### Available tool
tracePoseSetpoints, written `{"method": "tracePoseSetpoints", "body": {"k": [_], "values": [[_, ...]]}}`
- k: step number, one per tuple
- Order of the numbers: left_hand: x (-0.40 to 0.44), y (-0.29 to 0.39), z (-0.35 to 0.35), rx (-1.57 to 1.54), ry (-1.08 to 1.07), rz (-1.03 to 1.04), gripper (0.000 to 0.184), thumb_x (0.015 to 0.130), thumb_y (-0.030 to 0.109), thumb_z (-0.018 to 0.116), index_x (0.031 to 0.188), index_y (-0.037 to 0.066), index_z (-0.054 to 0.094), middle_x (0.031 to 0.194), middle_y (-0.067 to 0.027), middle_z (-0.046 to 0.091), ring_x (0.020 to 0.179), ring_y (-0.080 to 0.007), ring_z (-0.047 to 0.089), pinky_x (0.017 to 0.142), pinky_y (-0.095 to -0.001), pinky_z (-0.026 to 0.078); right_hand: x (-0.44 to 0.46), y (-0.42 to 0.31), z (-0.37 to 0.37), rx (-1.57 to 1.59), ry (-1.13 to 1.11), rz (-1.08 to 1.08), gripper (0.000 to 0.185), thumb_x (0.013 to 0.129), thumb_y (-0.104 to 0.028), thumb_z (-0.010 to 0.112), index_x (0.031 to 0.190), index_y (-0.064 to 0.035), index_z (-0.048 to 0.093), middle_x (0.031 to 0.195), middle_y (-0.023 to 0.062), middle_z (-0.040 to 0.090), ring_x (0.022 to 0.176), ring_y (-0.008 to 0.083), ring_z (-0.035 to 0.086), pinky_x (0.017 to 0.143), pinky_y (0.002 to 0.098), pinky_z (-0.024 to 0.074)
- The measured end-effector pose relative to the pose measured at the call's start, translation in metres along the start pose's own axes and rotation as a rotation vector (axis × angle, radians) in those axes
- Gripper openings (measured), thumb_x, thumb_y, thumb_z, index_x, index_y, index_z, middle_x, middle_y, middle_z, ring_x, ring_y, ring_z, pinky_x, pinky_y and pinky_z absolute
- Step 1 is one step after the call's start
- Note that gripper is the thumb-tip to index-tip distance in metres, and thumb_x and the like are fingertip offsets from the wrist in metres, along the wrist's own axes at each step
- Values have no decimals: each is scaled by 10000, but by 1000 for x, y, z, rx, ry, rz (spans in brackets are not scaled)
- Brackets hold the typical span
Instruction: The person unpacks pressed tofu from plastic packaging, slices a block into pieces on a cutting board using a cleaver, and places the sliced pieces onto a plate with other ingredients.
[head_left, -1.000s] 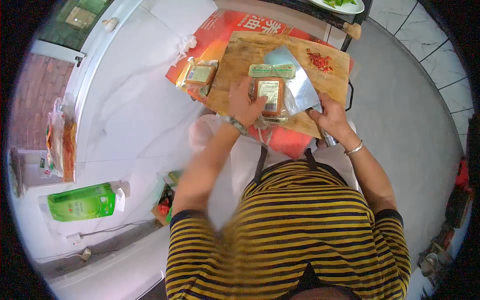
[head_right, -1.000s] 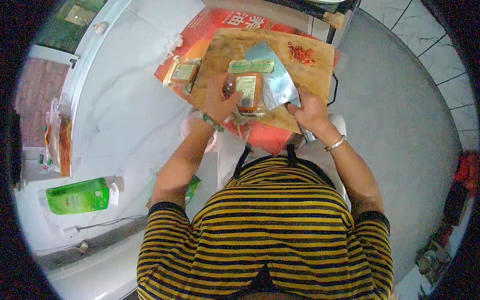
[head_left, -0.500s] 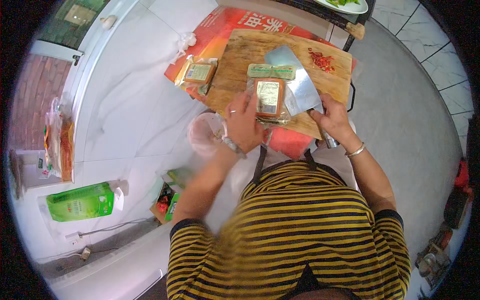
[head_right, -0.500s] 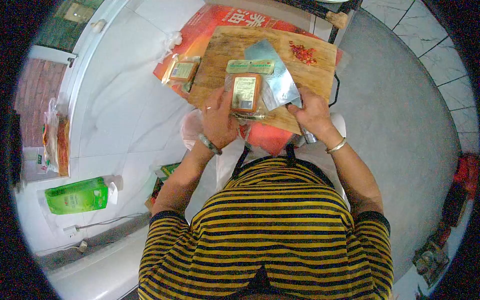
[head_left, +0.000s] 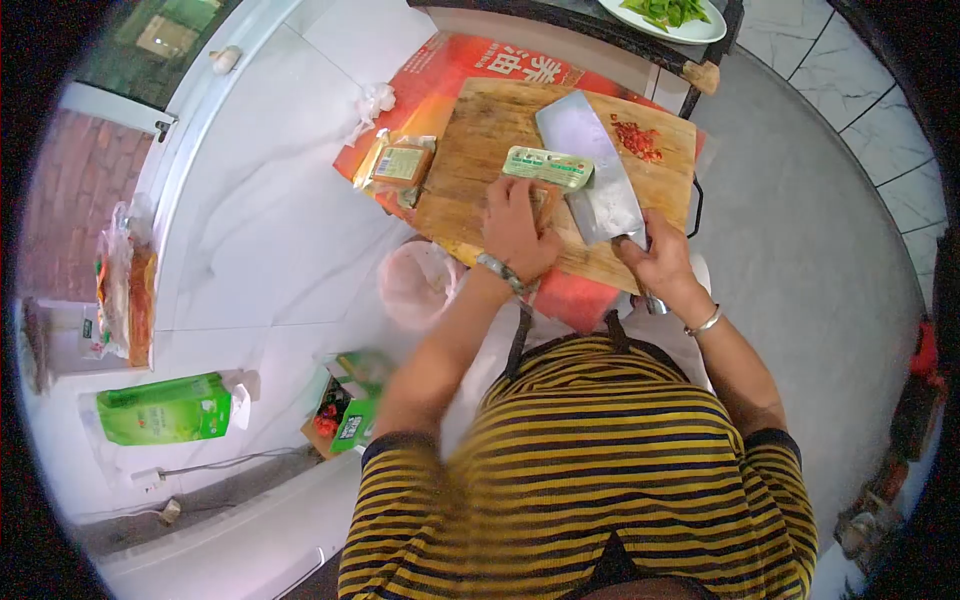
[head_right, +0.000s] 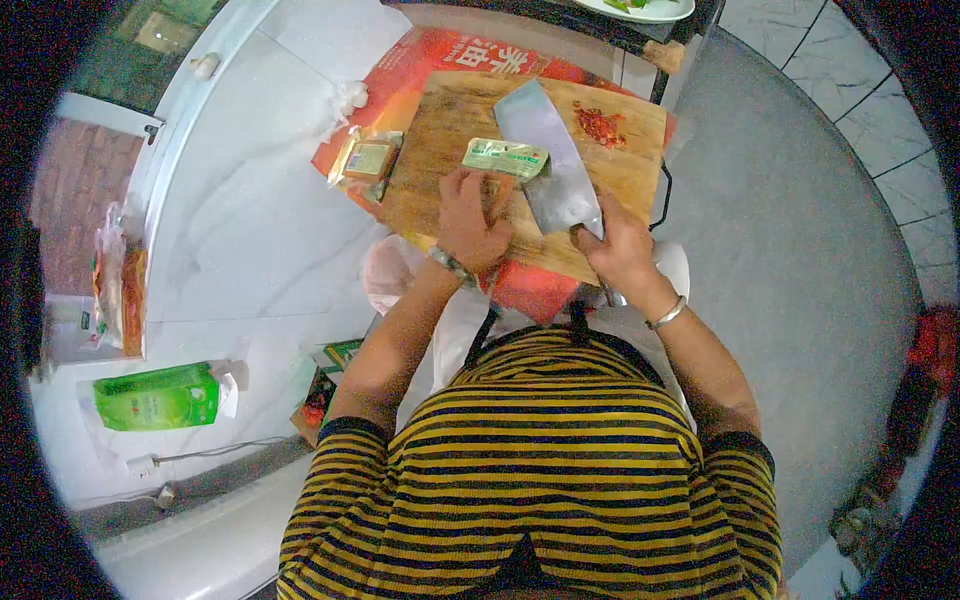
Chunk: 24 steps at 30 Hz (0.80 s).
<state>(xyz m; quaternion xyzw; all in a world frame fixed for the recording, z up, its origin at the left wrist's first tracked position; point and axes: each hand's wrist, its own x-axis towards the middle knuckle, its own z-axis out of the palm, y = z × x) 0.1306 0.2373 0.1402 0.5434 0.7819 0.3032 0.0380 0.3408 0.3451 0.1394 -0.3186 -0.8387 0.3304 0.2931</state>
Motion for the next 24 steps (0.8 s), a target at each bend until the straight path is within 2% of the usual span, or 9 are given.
{"method": "tracePoseSetpoints", "body": {"k": [2,5,9,11,12,15,18,21,24], "values": [[0,-10,-4,-63,-3,53,603,665,147,610,1243,66,461,1232,-242,437,1106,-412,452,916,-485,411,-4,-8,-7,28,7,23,323,758,-122,687,1018,5,543,677,145,574,569,264,550,541,350,441],[6,-17,-19,-145,36,133,484,664,63,571,1148,58,547,1016,-213,558,918,-368,552,794,-434,470,-7,-13,-24,-57,-81,88,415,779,-140,664,1121,14,489,862,238,621,782,414,613,673,472,480],[17,-5,-70,-54,-18,51,399,678,22,537,1069,29,617,767,-195,609,698,-335,598,663,-401,486,-5,-36,-41,-79,121,-165,358,797,-104,645,1090,29,488,811,223,620,742,411,615,625,458,483],[24,-12,-81,-96,-38,66,407,693,31,531,1090,27,618,775,-207,619,677,-328,602,640,-392,485,-2,-51,-41,-35,205,-286,334,805,-86,636,1079,30,486,776,204,619,712,402,616,606,448,483],[27,-14,-85,-115,-50,73,411,700,36,529,1101,26,619,779,-213,624,667,-325,605,628,-387,485,0,-56,-41,12,130,-294,324,810,-82,630,1078,30,485,758,201,612,702,402,615,603,445,483],[33,-17,-91,-189,-148,-44,385,707,101,585,1069,-25,620,946,-221,654,877,-356,639,805,-389,503,3,-76,-40,109,-53,-261,246,841,-72,579,1045,21,479,702,213,579,672,413,606,597,458,480],[32,-22,-85,-104,-87,-59,373,731,125,588,1073,-19,625,937,-219,656,865,-347,645,784,-392,503,9,-76,-29,-41,-116,-244,181,848,-75,551,985,9,467,694,236,557,669,429,593,583,487,466],[36,-25,-88,-46,-108,-10,341,773,173,593,1060,-6,636,910,-220,659,849,-361,644,761,-403,508,15,-77,-24,-39,-135,-295,142,841,-67,538,929,-2,448,686,238,552,647,437,577,567,511,448],[42,-29,-90,-12,-84,17,329,812,255,603,1052,34,643,821,-247,636,801,-403,621,724,-457,492,20,-75,-19,-93,-181,-291,141,822,-27,547,908,9,440,684,248,530,634,457,538,561,488,415]]}}
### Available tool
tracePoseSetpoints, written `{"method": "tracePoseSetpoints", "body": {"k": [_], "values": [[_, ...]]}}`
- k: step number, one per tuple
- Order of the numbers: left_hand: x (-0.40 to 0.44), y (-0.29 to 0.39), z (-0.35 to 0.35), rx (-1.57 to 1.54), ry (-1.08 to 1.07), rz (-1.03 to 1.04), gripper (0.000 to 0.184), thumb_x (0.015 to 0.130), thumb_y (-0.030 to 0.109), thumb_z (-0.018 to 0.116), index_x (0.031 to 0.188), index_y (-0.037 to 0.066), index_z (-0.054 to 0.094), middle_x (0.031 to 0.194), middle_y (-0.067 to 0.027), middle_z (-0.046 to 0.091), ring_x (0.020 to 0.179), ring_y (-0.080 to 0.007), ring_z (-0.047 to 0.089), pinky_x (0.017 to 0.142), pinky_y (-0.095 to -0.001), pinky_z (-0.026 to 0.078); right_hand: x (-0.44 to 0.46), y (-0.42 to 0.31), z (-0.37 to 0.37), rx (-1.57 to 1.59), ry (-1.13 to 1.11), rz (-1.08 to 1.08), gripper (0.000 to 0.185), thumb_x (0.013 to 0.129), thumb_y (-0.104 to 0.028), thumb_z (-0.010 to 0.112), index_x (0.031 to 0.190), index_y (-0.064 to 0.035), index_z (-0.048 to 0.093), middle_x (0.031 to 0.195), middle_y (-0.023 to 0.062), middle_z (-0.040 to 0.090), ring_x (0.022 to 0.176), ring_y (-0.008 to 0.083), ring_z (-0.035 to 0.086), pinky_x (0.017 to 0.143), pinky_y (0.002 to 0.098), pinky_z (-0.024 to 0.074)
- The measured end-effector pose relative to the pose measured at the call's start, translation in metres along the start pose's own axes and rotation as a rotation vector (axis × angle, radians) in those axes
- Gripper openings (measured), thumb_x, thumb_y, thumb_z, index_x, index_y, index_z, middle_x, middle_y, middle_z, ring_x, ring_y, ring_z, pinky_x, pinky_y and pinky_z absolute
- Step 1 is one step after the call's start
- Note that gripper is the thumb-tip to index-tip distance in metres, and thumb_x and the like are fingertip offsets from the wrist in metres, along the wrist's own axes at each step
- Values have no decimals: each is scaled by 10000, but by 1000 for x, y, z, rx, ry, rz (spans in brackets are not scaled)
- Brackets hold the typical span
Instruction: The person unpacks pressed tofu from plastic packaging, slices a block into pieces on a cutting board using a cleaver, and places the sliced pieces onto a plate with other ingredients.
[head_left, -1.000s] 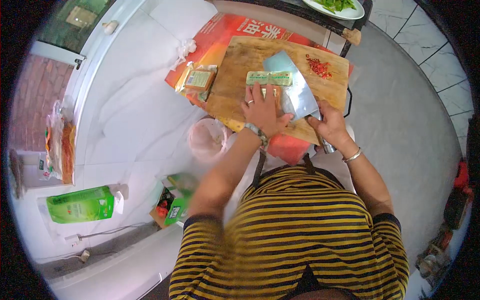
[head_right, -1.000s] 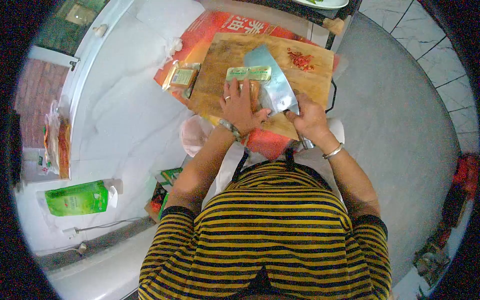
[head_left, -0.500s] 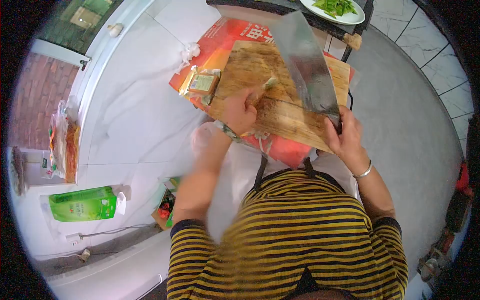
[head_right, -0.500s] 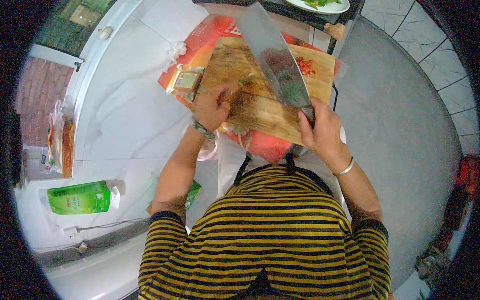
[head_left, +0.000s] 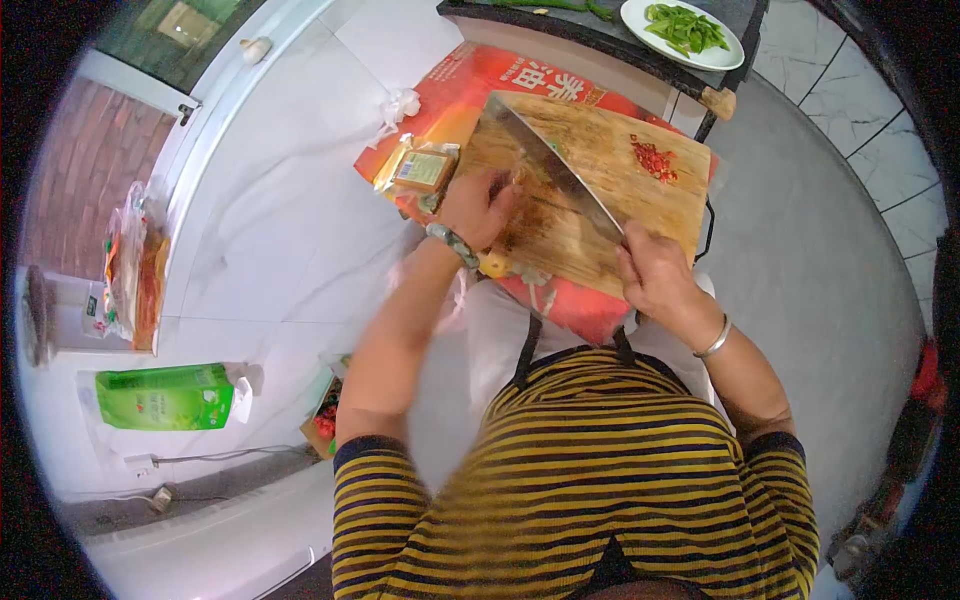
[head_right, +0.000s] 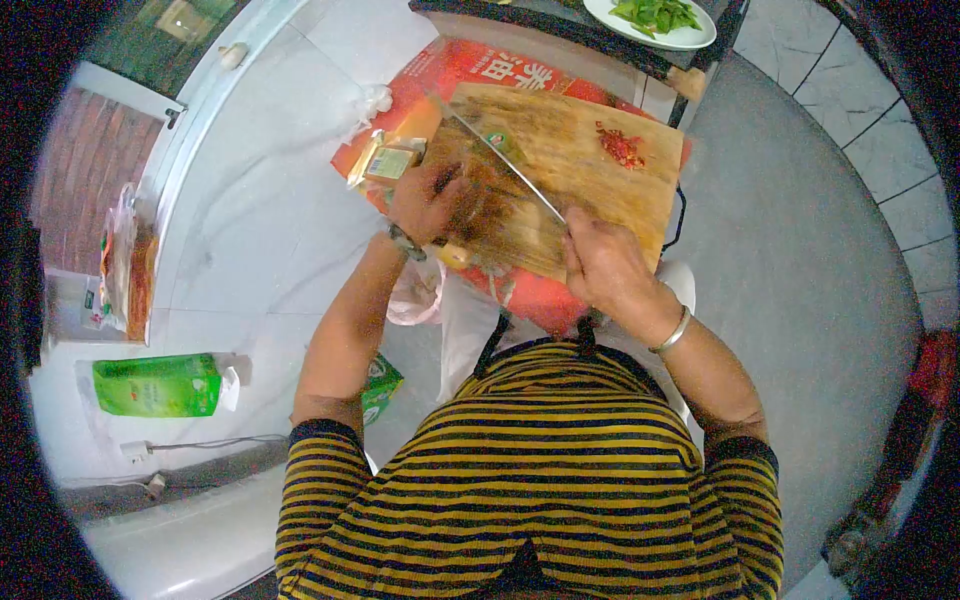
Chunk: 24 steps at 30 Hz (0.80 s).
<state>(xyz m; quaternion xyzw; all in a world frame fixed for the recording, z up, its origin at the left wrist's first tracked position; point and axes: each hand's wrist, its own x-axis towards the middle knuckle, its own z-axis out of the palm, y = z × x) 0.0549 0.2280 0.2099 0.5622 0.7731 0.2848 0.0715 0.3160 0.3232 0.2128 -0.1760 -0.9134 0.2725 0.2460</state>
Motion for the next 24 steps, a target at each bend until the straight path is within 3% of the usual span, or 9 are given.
{"method": "tracePoseSetpoints", "body": {"k": [3,6,12,15,18,21,24], "values": [[12,1,-2,25,22,10,306,832,271,578,1026,47,655,839,-239,646,818,-392,627,742,-453,498,2,2,4,-44,-21,-7,143,816,-31,545,901,3,435,684,244,525,629,450,539,562,495,417],[21,19,-13,67,-126,-139,305,832,302,576,987,56,669,879,-240,650,838,-388,630,748,-456,502,1,-2,4,-84,-51,6,146,812,-32,545,891,-3,425,699,238,532,625,449,536,562,500,422],[32,34,-15,282,-293,-95,292,809,304,588,937,59,682,915,-235,655,909,-365,633,789,-440,510,1,-5,0,-133,-69,22,166,796,-25,550,892,-7,416,711,234,543,638,444,548,565,498,432],[36,50,-25,379,-347,-202,277,796,270,601,950,52,672,946,-223,657,923,-368,631,823,-435,506,-2,-5,0,-138,-57,28,178,786,-24,558,891,-6,415,714,232,542,652,439,553,571,497,432],[36,40,-12,403,-308,-180,276,782,247,620,961,40,654,1002,-219,647,922,-381,630,825,-441,509,-4,-6,3,-170,-56,65,185,780,-25,563,891,-6,416,724,232,543,668,434,556,581,496,433],[24,40,-3,320,-99,-116,277,773,233,632,962,32,635,1022,-221,635,926,-381,628,817,-441,512,-9,4,11,-243,-104,63,337,706,-26,570,1018,12,446,785,235,576,668,420,600,589,499,483],[27,30,10,270,-51,-112,260,770,235,622,927,27,627,980,-219,643,938,-377,622,824,-439,510,-10,2,10,-247,-97,59,380,682,-25,576,1039,11,452,807,239,577,679,417,604,595,496,491]]}}
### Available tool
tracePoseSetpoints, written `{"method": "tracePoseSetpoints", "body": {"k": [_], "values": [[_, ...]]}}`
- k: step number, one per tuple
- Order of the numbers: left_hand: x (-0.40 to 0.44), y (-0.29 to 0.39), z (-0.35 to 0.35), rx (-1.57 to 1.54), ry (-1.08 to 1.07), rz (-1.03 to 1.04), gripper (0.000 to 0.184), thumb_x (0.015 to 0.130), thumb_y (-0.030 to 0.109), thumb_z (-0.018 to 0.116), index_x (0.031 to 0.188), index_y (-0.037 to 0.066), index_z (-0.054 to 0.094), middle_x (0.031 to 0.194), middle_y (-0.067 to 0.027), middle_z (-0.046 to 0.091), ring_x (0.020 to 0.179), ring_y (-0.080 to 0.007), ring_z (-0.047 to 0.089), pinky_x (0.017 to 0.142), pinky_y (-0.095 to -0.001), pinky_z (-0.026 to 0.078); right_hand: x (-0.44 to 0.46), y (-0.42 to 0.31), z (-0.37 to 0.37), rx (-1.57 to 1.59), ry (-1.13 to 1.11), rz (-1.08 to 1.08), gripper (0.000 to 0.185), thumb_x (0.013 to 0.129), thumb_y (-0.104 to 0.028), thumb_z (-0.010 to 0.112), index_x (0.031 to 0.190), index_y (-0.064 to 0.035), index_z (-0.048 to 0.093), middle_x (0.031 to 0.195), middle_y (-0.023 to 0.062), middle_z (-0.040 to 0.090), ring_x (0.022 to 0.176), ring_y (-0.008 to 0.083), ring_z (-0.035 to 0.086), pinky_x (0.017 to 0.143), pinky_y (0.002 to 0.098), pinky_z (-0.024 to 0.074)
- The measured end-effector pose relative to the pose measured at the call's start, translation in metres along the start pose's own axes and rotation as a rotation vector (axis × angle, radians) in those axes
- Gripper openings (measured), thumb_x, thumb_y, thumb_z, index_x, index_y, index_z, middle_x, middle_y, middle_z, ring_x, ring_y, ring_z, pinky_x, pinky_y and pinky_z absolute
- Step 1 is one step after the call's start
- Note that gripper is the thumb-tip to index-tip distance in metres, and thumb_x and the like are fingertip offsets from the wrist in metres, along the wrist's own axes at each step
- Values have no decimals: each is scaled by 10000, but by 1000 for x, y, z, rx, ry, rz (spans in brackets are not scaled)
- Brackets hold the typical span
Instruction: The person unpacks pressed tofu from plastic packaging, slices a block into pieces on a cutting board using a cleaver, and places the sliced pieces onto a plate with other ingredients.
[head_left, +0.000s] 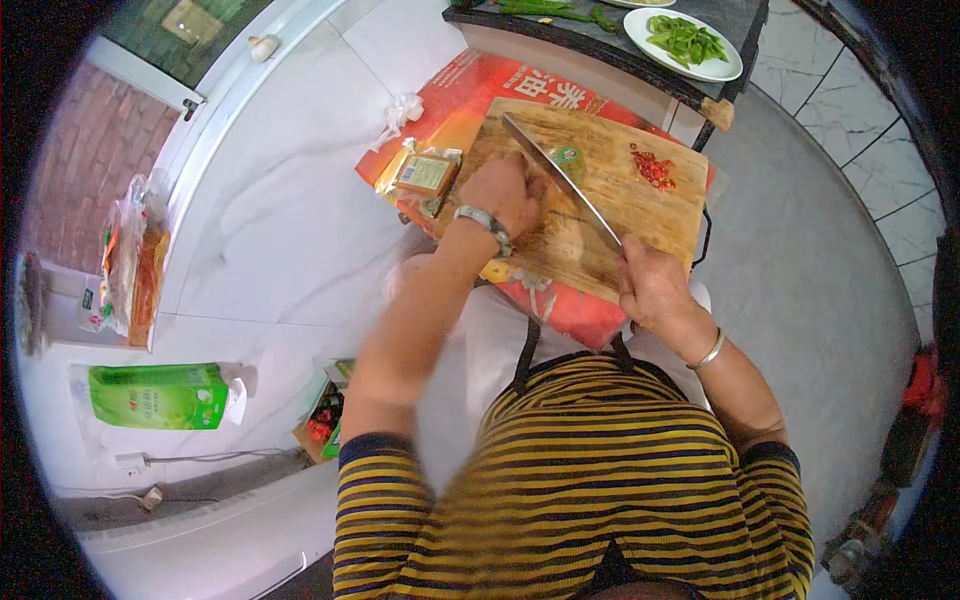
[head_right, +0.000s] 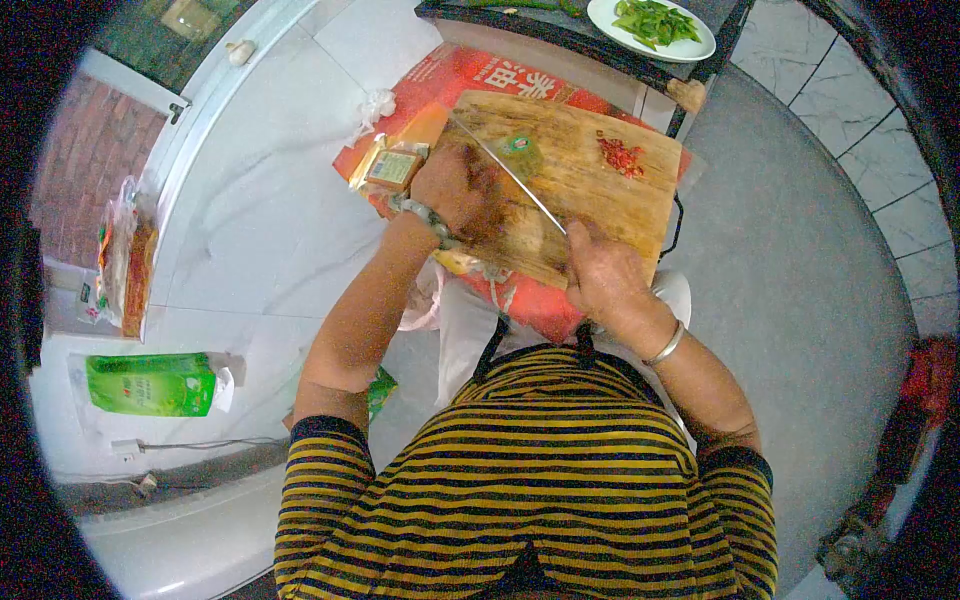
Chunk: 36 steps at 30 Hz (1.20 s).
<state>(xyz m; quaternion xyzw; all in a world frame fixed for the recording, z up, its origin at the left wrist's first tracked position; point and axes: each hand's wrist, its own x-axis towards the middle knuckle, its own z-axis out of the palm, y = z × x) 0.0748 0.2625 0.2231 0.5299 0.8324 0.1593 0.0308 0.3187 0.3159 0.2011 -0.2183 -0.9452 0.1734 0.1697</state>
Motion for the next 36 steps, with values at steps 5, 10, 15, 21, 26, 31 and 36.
{"method": "tracePoseSetpoints", "body": {"k": [5,10,15,21,26,31,36], "values": [[5,5,-1,-37,-69,-71,261,761,241,612,929,42,629,932,-213,653,905,-377,630,783,-450,520,-2,-1,-4,-3,27,-2,315,752,-40,564,1047,5,465,809,230,575,670,409,593,583,483,476],[2,12,-9,-23,-42,-50,259,743,244,623,932,67,635,883,-199,663,852,-384,639,739,-469,527,-7,-3,-10,-6,87,-30,305,796,-36,550,1086,11,468,798,225,575,638,396,585,555,464,470],[-1,16,-14,43,-2,-12,253,742,254,623,929,84,637,853,-186,667,820,-376,646,722,-468,530,-9,-10,-25,-24,52,-45,309,790,-39,559,1076,32,467,798,229,576,619,389,589,541,455,473],[-7,25,-19,129,39,107,234,755,231,618,947,99,642,868,-139,659,818,-330,643,705,-446,529,-15,-16,-42,-60,-52,-14,322,747,-21,566,1040,66,466,664,231,562,575,405,579,522,472,468],[-10,30,-20,162,25,183,245,713,185,632,945,109,649,889,-111,649,887,-303,625,750,-420,515,-22,-13,-46,-3,-65,-28,314,734,-11,556,1022,71,461,618,236,550,580,415,576,526,478,466],[-12,24,-6,215,99,397,253,692,164,634,937,104,651,863,-108,641,861,-286,620,751,-405,507,-8,-18,-57,17,-83,-62,287,698,-10,559,953,64,451,614,236,554,595,424,579,532,483,463],[-15,27,2,133,205,535,200,693,165,625,877,88,635,832,-131,633,801,-301,614,704,-420,504,34,-22,-49,-38,-48,-116,271,648,-10,571,865,46,419,606,230,558,594,425,579,529,499,450]]}}
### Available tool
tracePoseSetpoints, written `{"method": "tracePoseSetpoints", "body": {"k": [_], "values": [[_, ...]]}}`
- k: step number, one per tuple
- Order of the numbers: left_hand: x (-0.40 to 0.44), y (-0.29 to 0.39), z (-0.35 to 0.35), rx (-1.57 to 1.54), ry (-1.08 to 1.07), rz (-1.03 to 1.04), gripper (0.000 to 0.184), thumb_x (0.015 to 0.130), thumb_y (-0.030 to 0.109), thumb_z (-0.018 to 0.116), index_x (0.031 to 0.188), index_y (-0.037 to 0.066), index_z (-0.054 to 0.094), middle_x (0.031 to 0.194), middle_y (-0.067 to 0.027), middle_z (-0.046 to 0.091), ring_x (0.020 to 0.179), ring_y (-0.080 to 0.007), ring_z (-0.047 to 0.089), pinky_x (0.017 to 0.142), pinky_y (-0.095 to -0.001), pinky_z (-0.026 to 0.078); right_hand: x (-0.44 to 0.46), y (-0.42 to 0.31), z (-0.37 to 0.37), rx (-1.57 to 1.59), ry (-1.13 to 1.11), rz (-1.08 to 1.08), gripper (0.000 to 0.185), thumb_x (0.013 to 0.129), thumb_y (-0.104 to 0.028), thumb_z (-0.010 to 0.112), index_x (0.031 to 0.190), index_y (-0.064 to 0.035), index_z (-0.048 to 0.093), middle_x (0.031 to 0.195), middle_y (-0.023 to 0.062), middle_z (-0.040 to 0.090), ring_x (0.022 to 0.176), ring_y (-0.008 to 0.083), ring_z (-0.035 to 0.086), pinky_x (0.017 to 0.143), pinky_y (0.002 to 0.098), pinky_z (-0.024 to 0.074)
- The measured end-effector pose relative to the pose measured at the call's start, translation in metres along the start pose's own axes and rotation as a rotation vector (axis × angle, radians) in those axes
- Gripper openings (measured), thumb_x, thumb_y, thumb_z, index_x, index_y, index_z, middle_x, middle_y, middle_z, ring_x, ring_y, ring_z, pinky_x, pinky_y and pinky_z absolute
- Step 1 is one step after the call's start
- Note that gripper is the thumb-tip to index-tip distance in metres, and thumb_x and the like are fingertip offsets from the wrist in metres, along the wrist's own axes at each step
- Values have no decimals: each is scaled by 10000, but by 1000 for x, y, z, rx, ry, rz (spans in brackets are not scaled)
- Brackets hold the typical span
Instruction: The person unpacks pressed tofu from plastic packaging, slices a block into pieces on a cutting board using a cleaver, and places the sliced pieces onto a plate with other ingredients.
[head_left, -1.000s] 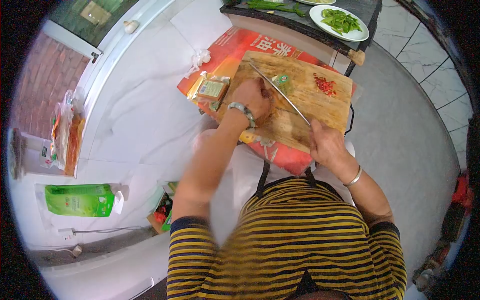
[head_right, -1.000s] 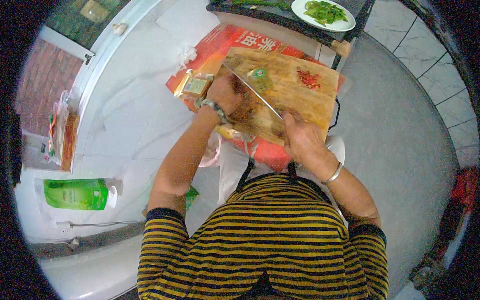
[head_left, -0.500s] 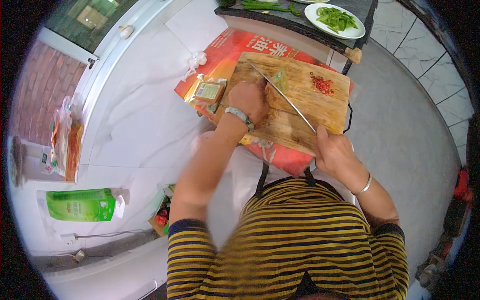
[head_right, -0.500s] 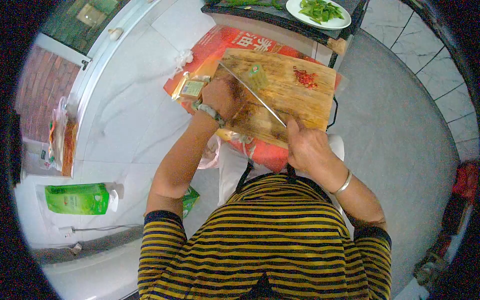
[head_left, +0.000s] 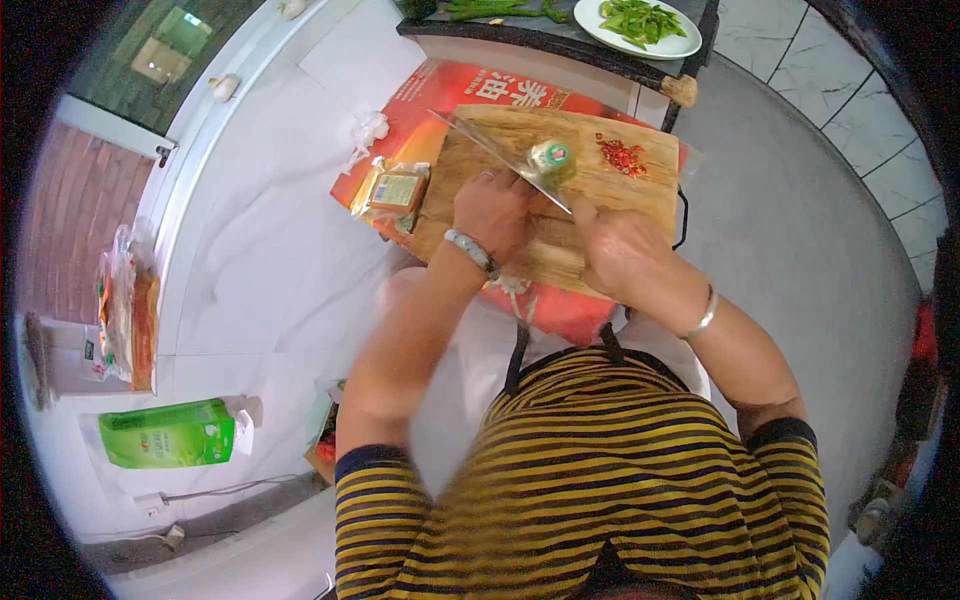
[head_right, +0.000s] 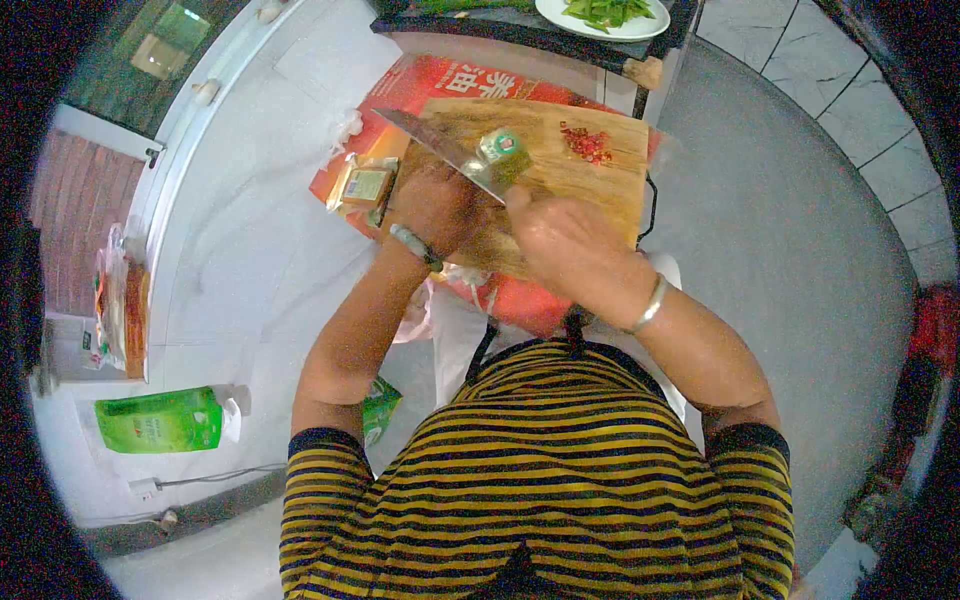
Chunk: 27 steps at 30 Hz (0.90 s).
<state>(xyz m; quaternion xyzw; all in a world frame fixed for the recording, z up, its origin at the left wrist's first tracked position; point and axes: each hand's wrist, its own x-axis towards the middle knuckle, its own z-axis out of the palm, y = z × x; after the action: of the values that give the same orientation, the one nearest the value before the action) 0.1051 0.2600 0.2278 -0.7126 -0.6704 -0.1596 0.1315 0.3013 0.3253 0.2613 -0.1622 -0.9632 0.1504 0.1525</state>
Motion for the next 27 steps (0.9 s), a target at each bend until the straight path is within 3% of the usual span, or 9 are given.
{"method": "tracePoseSetpoints", "body": {"k": [3,6,9,12,15,18,24,27], "values": [[-4,-9,-8,-36,-44,-201,181,708,208,642,824,73,608,806,-153,623,762,-337,607,665,-449,496,-1,-5,-2,23,2,-9,315,637,-3,567,917,64,439,593,225,558,571,422,574,519,493,451],[-12,-25,-11,-113,82,-306,216,725,257,658,798,66,588,785,-167,612,734,-369,596,644,-471,489,-21,1,6,105,-37,-12,361,643,-2,564,977,83,455,577,228,551,562,417,573,512,482,454],[-19,-29,-13,-103,28,-384,247,733,286,668,828,70,595,809,-149,621,774,-362,602,659,-461,493,-36,-3,2,127,-26,18,383,651,-2,558,1008,100,464,568,233,543,574,415,575,508,479,449],[-22,-25,-8,-64,-6,-352,253,711,259,677,855,67,599,823,-134,623,795,-348,601,668,-453,494,-38,-3,3,112,-21,5,344,665,4,549,985,101,467,558,230,536,576,413,576,510,481,447],[-20,-16,-7,12,-57,-141,245,698,212,671,886,70,604,826,-115,621,804,-333,598,677,-446,497,-22,2,7,169,-67,9,309,658,22,526,954,97,478,577,238,538,581,435,561,520,489,448],[-20,-13,-7,-12,-24,-167,191,699,149,645,871,77,605,775,-116,601,757,-327,593,661,-432,492,0,16,19,179,41,-56,231,731,33,513,955,81,488,581,180,551,502,343,565,489,435,456],[-57,-58,-12,-318,285,-362,65,776,69,595,833,71,624,721,-142,599,667,-315,596,613,-386,470,4,27,11,1096,48,465,199,889,-30,490,1081,2,532,629,24,488,451,92,463,424,267,407],[-71,-65,-25,-363,281,-398,44,810,58,588,829,44,625,718,-109,621,643,-246,601,603,-337,467,8,45,27,1241,-11,591,147,875,-27,498,1017,-18,537,614,25,488,426,118,463,408,267,399]]}}
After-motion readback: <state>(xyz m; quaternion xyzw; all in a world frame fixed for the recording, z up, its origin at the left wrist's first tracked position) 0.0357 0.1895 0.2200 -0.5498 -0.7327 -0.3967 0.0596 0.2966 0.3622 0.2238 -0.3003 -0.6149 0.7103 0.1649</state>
